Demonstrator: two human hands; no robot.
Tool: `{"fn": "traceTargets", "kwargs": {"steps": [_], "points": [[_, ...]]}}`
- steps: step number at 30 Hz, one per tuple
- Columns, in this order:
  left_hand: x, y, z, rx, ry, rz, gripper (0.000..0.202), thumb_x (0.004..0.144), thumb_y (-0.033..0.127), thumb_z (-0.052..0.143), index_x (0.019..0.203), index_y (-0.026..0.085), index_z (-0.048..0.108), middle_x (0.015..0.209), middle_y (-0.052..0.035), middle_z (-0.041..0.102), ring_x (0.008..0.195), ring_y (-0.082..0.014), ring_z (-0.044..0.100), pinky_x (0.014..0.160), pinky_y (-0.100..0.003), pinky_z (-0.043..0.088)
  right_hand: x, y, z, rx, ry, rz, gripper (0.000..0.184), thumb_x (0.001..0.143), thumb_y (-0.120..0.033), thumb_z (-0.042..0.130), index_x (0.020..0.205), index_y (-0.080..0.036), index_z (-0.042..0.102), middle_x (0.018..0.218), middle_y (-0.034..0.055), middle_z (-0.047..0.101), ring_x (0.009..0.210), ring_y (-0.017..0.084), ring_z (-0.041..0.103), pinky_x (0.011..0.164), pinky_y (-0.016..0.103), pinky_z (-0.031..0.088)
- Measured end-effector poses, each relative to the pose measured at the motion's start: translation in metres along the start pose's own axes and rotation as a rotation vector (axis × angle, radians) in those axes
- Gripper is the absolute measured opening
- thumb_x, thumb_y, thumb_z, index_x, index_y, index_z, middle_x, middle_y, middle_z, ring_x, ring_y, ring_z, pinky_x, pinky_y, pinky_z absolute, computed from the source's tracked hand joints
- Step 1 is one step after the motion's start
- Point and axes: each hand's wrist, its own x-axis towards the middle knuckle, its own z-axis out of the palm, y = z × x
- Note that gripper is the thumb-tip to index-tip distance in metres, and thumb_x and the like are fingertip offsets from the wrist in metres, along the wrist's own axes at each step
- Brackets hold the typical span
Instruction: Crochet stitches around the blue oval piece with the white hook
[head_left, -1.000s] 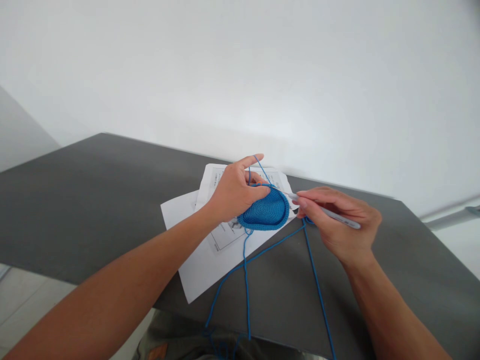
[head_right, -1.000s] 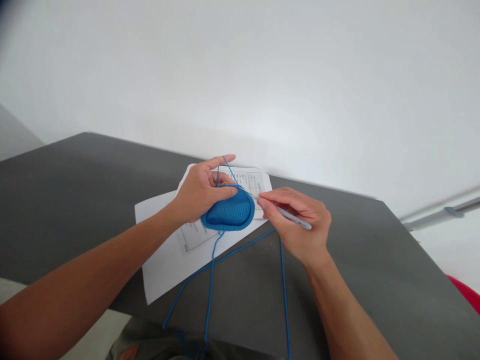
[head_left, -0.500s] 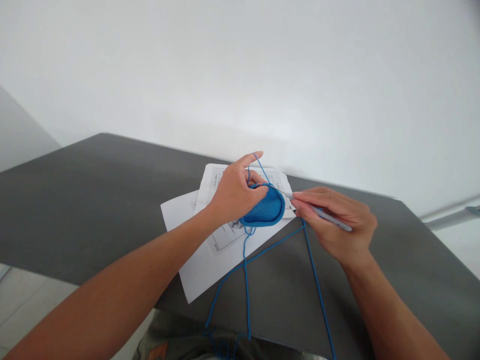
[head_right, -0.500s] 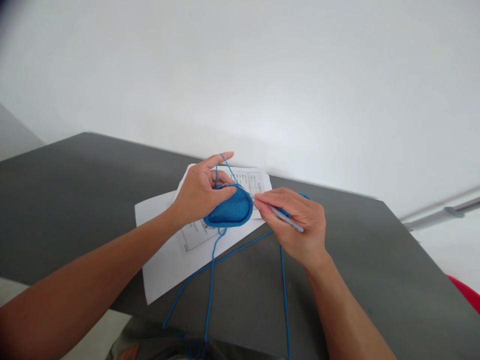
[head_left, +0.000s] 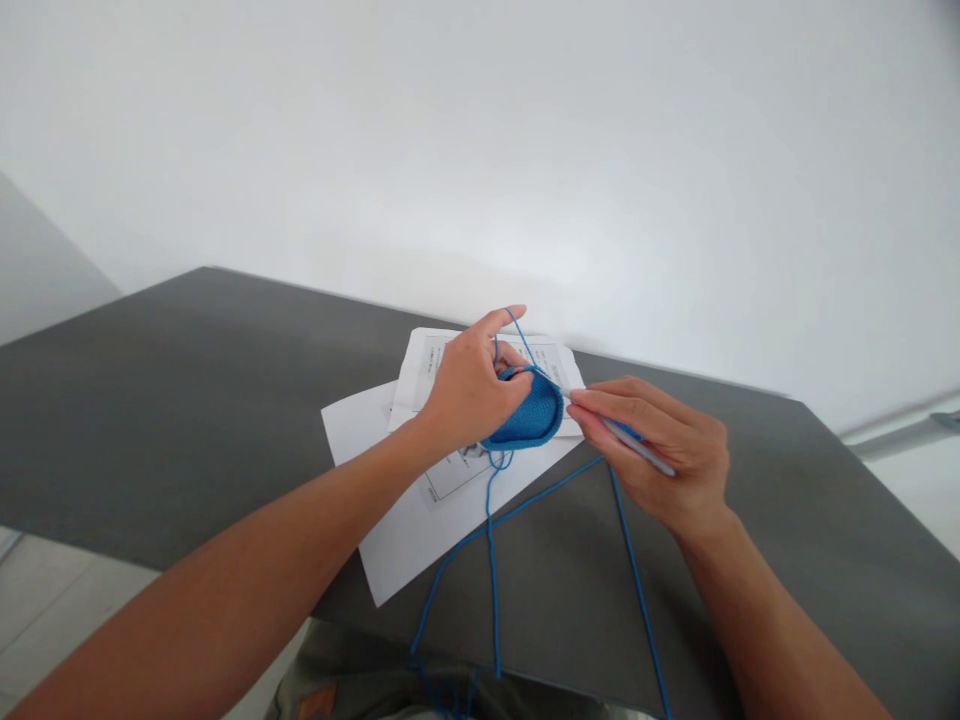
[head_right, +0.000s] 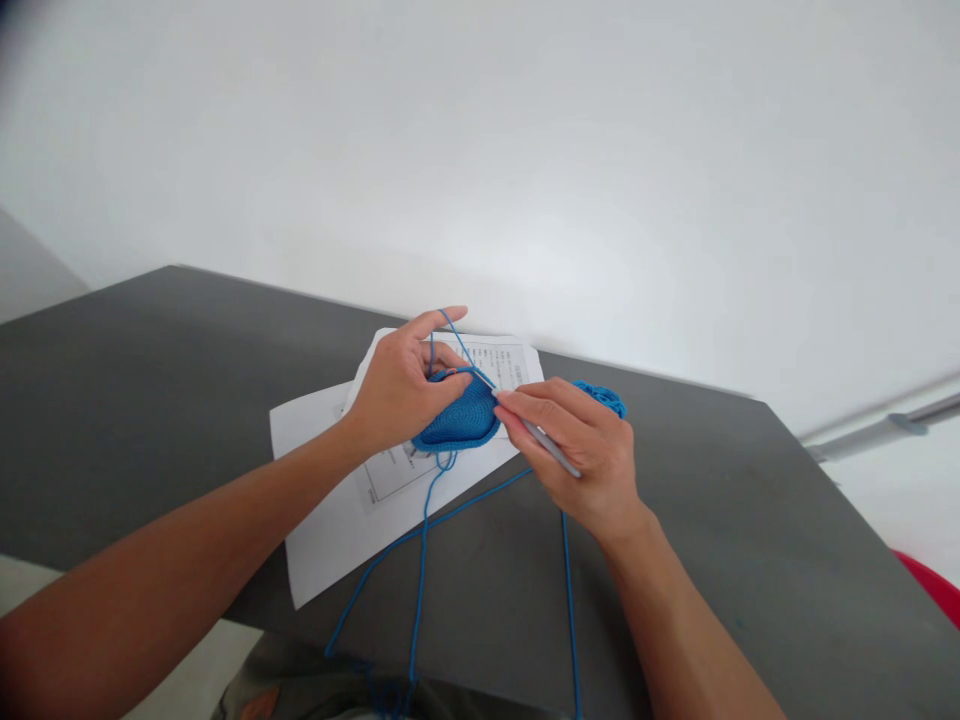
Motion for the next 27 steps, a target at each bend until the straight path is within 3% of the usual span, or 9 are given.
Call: {"fn": "traceTargets", "kwargs": {"steps": [13,21,27], "points": [[-0.002,0.001,0.003,0.076,0.038,0.040,0.065,0.075,0.013,0.067,0.140,0.012,0.062,0.084,-0.0047,0.078,0.062,-0.0137,0.058,0.065,-0.029,0.048,-0.001,0.000,0.007,-0.080,-0.003,-0.099,0.032,0.092,-0.008,0.070,0.118,-0.025,0.075,0.097,0.0081,0.078,0.082,0.020,0.073,0.071,0.034,0.060],[0.000,0.002,0.003,0.037,0.043,-0.013,0.063,0.074,0.014,0.070,0.137,0.012,0.064,0.084,-0.0060,0.078,0.068,-0.0157,0.063,0.066,-0.029,0.049,-0.005,0.001,0.013,-0.132,0.032,-0.119,0.036,0.091,-0.009,0.071,0.121,-0.029,0.074,0.098,0.0068,0.079,0.081,0.021,0.076,0.074,0.035,0.062],[-0.003,0.003,0.006,0.003,0.001,-0.029,0.064,0.074,0.013,0.071,0.137,0.013,0.064,0.077,-0.0020,0.076,0.063,-0.0132,0.059,0.062,-0.027,0.046,-0.006,0.004,0.017,-0.168,0.044,-0.135,0.035,0.091,-0.008,0.071,0.121,-0.025,0.073,0.101,0.0080,0.079,0.084,0.020,0.076,0.074,0.033,0.061]]}}
